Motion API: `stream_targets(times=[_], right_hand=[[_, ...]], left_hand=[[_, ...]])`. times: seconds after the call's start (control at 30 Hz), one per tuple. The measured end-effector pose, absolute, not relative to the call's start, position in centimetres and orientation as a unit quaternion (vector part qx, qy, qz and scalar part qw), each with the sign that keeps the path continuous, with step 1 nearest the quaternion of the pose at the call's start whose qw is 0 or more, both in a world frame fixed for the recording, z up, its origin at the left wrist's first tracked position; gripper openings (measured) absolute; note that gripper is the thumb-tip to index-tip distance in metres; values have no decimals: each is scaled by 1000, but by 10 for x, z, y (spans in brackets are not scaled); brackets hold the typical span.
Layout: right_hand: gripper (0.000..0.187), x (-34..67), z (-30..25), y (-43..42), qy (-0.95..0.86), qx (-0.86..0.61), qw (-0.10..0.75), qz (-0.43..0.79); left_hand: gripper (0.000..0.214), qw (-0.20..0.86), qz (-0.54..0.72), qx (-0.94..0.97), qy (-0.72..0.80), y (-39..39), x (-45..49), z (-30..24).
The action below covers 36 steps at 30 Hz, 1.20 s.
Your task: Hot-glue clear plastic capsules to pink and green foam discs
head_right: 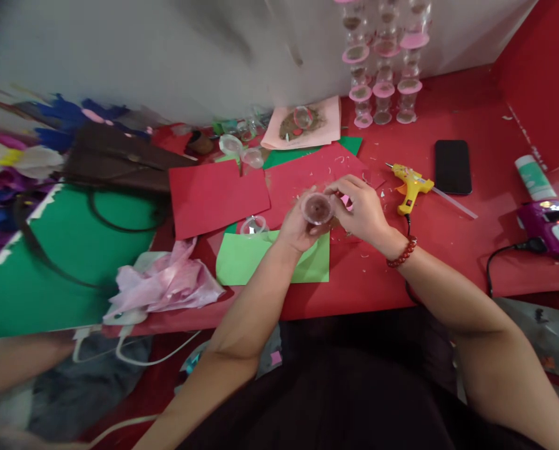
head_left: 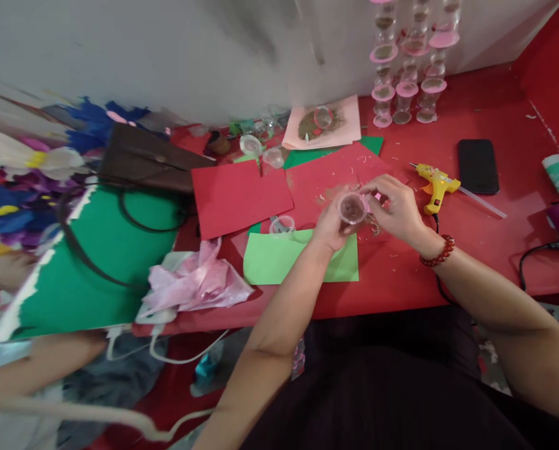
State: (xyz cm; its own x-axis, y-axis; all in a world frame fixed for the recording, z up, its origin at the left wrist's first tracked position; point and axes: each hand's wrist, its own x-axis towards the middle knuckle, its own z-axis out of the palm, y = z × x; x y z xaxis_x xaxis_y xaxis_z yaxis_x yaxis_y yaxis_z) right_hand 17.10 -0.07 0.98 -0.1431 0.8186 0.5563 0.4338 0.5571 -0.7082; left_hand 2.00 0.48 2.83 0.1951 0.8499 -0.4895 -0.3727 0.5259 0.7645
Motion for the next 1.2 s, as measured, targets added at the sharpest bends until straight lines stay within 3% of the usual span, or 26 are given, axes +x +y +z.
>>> stream_targets(times=[0.17,0.33,1.07,1.2], right_hand=[[3,168,7,-5,-750,-431,481,145],[20,168,0,-2,-770,-432,454,119],[20,160,4,1,-590,-479,535,370],[7,159,9,-4,-621,-451,538,350]], left_hand=[[33,712,409,292,491,-1,24,25],[37,676,394,291,551,-3,24,21],[34,624,455,283,568,-1,26,15],[31,629,465,286,554,-1,25,13]])
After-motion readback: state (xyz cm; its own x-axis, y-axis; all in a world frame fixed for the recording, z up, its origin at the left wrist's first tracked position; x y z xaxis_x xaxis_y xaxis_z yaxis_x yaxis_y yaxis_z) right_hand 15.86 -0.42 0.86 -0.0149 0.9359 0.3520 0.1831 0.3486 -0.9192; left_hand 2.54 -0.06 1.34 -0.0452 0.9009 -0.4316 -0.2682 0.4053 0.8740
